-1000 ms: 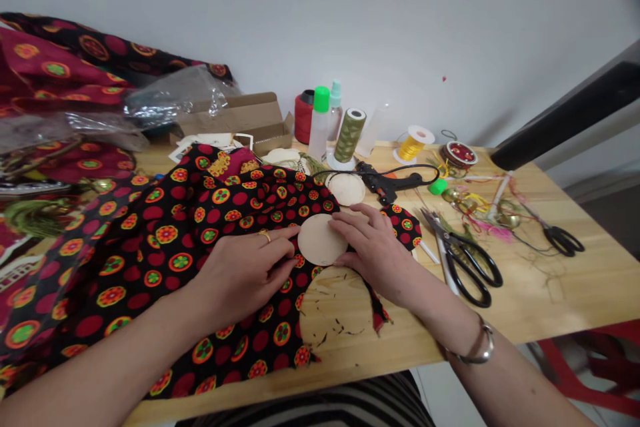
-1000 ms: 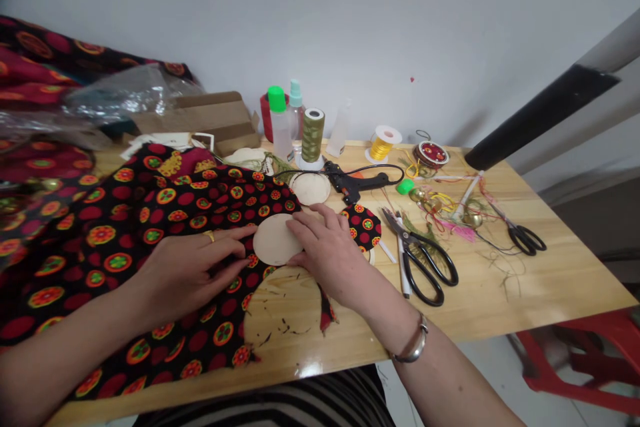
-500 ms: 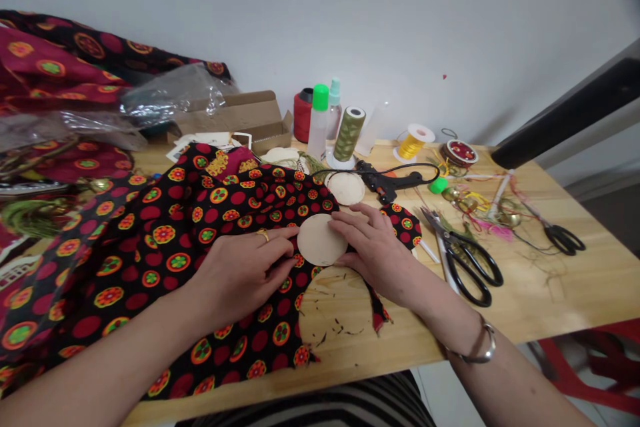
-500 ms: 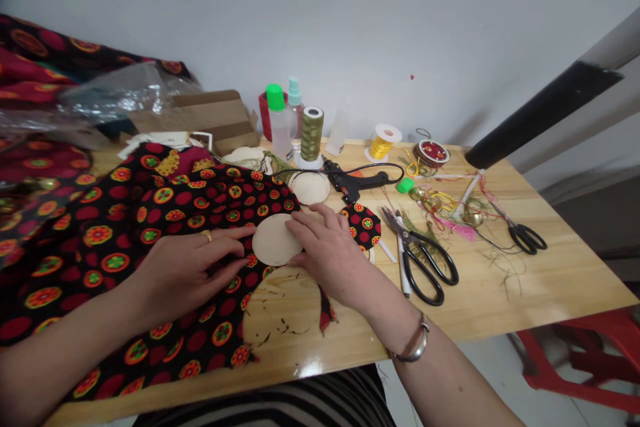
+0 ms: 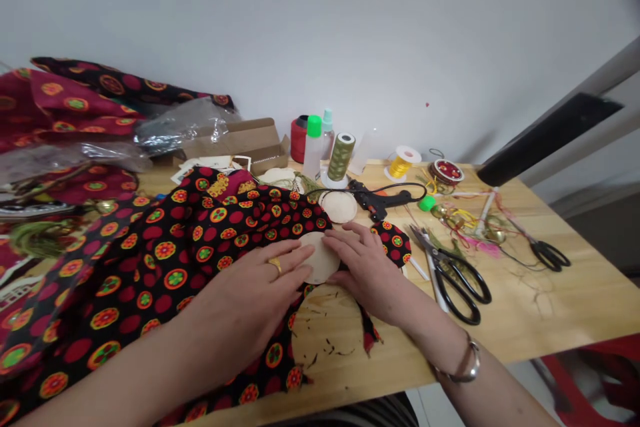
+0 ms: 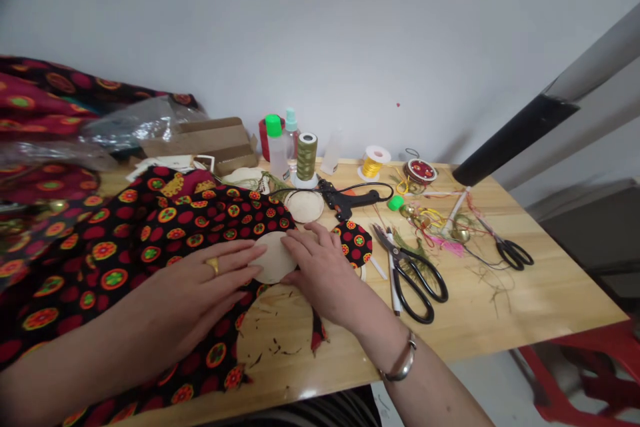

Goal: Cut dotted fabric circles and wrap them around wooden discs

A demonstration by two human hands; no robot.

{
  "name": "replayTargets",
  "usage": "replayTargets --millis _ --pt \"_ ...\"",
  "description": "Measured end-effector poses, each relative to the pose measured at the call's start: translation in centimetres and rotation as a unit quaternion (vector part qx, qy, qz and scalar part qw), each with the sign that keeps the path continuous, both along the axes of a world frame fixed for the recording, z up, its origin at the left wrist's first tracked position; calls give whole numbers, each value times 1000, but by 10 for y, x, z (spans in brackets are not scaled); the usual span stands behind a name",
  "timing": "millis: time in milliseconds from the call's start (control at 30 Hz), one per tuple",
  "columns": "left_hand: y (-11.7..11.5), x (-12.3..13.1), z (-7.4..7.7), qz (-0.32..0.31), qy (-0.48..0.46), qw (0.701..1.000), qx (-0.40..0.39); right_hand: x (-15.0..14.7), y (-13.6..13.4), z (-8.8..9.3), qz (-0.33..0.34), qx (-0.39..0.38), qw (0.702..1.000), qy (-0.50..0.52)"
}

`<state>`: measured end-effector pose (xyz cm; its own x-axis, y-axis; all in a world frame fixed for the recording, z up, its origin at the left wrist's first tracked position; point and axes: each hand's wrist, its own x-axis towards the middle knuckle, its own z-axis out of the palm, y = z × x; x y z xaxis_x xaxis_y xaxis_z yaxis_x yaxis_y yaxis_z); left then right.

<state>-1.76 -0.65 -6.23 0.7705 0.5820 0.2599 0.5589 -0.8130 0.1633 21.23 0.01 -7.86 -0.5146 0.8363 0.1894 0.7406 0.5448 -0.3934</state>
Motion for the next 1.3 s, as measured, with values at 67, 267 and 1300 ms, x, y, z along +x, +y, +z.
replayTargets --millis 67,267,1300 --pt "-3 11 2 -20 26 999 0 0 -1 0 0 0 1000 4" --pt "3 31 -10 -4 73 997 10 2 -1 -3 -5 11 1000 8" --pt "4 22 -31 29 -16 999 9 140 -60 11 -343 -69 927 -139"
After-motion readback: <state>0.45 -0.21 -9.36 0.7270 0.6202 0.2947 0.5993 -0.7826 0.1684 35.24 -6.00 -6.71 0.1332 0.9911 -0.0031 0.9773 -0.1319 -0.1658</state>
